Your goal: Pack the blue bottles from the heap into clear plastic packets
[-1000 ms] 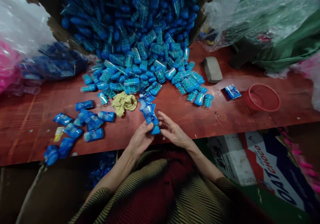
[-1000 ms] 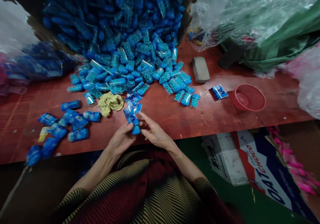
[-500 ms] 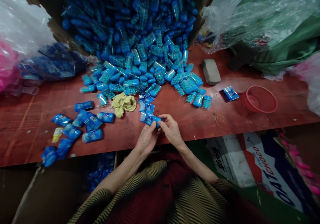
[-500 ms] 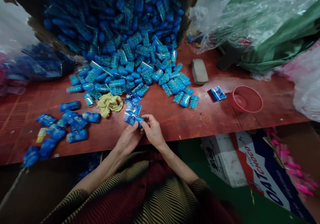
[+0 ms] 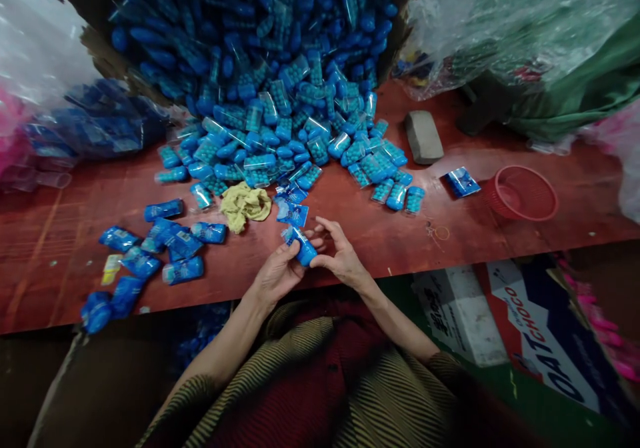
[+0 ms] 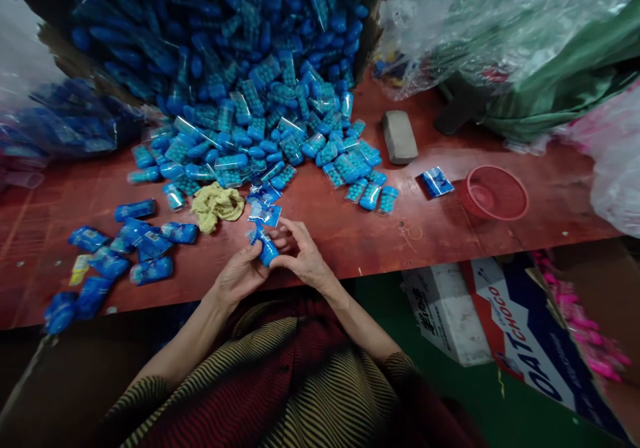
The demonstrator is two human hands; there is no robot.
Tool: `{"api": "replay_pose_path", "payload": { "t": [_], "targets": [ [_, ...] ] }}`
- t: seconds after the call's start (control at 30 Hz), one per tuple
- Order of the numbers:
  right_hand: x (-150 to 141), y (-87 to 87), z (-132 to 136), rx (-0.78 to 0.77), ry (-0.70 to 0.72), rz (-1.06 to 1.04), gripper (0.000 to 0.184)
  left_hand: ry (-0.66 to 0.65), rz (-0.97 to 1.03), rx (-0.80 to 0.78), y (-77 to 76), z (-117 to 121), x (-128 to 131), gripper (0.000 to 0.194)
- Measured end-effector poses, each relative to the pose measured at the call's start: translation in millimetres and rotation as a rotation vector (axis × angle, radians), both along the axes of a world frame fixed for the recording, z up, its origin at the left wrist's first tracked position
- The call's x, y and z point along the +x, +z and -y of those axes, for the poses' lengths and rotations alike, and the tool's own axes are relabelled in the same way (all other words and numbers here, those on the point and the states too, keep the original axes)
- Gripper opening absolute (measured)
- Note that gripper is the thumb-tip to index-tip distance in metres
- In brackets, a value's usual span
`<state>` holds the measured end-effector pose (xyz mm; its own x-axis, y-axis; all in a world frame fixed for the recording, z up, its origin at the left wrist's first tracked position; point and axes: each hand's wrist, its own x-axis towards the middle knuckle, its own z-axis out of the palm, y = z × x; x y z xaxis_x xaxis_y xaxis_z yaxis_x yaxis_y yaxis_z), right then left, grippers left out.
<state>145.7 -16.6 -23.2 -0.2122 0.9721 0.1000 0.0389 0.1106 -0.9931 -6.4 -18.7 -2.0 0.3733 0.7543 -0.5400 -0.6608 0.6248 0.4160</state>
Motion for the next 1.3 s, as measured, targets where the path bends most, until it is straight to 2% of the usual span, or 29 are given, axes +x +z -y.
{"api": "replay_pose_path", "payload": {
  "t": [0.07, 0.2, 0.27, 0.43, 0.6, 0.73, 0.87, 1.03, 1.23, 1.3],
  "targets": [
    [4.4, 2.0, -3.4, -0.024, 0.112, -0.006, 0.078, -0.040, 0.061, 0.012, -2.1, 0.9, -1.3, 0.028],
    [9.7, 7.7, -7.5, -0.133, 0.288, -0.110, 0.081, -0.052, 0.122, 0.029, -1.8, 0.8, -1.6, 0.038],
    [10.4, 9.6, -8.4, -0.155, 0.307, -0.154, 0.079, -0.053, 0.122, 0.021, -0.5, 1.5, -1.1, 0.037],
    [7.3, 8.1, -8.4, -0.157, 0.317, -0.242, 0.067, 0.008, 0.062, -0.009, 1.9, 8.3, 5.3, 0.019],
    [1.0, 2.3, -1.5, -0.194, 0.265, -0.268, 0.058, 0.136, 0.039, -0.021, 4.5, 16.3, 17.9, 0.022],
    [-3.6, -3.4, 5.8, -0.122, 0.112, -0.186, 0.055, 0.199, 0.011, -0.011, 6.5, 18.0, 26.1, 0.020],
    [-5.3, -10.3, 7.7, -0.051, -0.054, -0.073, 0.059, 0.189, 0.004, 0.003, 9.6, 15.0, 27.5, 0.021],
    [-3.0, -8.2, 7.0, -0.073, -0.022, -0.129, 0.063, 0.106, 0.032, 0.035, 14.4, 13.1, 22.5, 0.029],
    [-0.9, -2.3, 11.3, -0.111, 0.060, -0.119, 0.057, 0.159, -0.053, 0.024, 17.5, 19.4, 25.6, 0.019],
    [-2.4, -3.2, 12.8, -0.113, 0.049, -0.135, 0.053, 0.193, -0.063, 0.007, 15.8, 21.0, 28.2, 0.019]
  ]
}}
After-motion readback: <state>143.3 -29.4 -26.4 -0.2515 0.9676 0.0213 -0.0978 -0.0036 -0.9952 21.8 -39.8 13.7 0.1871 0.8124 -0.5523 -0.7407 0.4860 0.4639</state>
